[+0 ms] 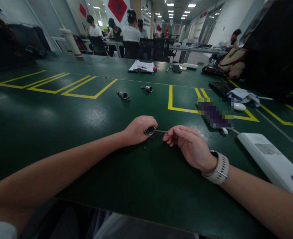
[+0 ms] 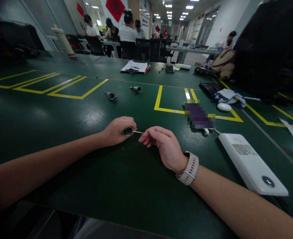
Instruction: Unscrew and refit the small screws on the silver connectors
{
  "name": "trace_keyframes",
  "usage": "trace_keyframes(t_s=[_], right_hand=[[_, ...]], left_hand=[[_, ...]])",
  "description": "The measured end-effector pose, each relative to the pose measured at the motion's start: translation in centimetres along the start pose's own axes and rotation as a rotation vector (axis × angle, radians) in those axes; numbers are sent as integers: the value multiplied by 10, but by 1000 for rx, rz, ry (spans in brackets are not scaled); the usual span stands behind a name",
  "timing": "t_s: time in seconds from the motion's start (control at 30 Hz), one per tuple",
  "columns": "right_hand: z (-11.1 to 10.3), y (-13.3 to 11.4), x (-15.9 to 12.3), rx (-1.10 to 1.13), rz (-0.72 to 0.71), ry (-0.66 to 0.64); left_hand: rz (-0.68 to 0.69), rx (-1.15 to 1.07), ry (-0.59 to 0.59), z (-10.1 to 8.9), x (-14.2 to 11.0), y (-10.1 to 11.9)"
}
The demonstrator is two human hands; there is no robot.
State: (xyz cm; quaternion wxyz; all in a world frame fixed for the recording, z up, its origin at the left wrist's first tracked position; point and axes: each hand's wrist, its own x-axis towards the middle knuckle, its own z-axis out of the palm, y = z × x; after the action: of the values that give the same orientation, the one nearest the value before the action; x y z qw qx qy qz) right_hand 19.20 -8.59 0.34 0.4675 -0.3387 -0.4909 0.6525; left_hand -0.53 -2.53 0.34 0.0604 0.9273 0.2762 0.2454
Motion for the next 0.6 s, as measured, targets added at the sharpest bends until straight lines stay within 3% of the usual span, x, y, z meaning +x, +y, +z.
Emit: trace_keyframes(t_s=[0.27, 0.6], right_hand=[[2, 4, -3, -105, -45, 0], [0, 2, -2, 16, -35, 6]], left_hand=[[20, 101, -24, 2, 0, 0], [20, 103, -30, 2, 0, -2]])
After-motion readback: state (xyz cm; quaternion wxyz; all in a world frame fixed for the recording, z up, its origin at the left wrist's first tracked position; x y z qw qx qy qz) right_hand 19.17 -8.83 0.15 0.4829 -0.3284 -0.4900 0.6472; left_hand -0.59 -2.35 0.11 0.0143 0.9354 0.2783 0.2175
